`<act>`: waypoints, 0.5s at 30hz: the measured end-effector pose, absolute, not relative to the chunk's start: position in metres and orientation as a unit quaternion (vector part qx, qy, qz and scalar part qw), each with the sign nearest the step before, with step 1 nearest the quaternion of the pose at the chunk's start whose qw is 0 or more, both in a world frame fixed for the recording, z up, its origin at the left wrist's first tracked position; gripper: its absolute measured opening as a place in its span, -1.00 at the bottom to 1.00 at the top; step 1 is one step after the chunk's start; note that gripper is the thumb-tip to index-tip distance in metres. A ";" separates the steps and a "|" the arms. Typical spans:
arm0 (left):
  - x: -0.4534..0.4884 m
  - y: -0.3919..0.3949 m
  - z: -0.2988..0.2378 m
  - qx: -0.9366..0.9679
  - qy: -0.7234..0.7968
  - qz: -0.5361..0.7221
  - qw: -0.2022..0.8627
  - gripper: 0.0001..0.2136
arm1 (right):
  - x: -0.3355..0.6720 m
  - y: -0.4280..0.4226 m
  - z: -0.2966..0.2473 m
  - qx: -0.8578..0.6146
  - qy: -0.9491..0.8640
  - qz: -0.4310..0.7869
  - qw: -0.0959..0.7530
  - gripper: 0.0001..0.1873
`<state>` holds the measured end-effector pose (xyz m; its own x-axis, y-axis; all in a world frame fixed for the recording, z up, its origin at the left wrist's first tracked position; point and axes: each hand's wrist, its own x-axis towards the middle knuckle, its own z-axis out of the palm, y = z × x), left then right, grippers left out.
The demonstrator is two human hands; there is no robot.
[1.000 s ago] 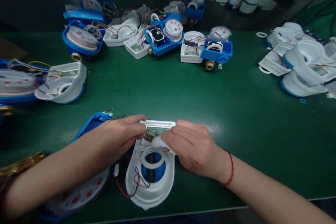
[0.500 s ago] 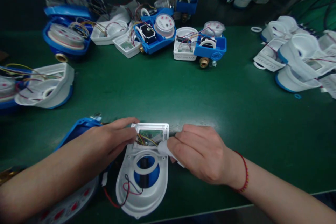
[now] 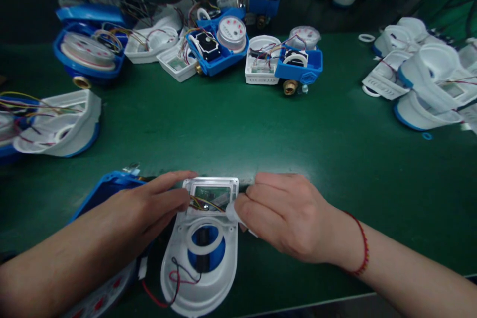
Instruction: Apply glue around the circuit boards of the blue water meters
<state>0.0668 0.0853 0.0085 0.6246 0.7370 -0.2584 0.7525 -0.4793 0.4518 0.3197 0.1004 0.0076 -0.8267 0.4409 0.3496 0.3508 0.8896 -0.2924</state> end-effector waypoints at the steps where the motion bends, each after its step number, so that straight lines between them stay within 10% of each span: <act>1: 0.067 0.084 0.010 0.865 0.428 -0.012 0.260 -0.73 | 0.318 0.104 0.008 -0.209 -0.948 0.122 0.205 -0.80; 15: 0.070 0.034 -0.002 0.910 0.405 0.089 0.022 -0.57 | 0.297 0.140 0.015 -0.173 -0.956 0.201 0.125 -0.72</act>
<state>0.0702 0.0340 -0.0017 0.6566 0.7405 0.1436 0.7327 -0.6713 0.1119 0.2968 0.1404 0.0147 -0.9090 0.3805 0.1702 0.2795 0.8592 -0.4285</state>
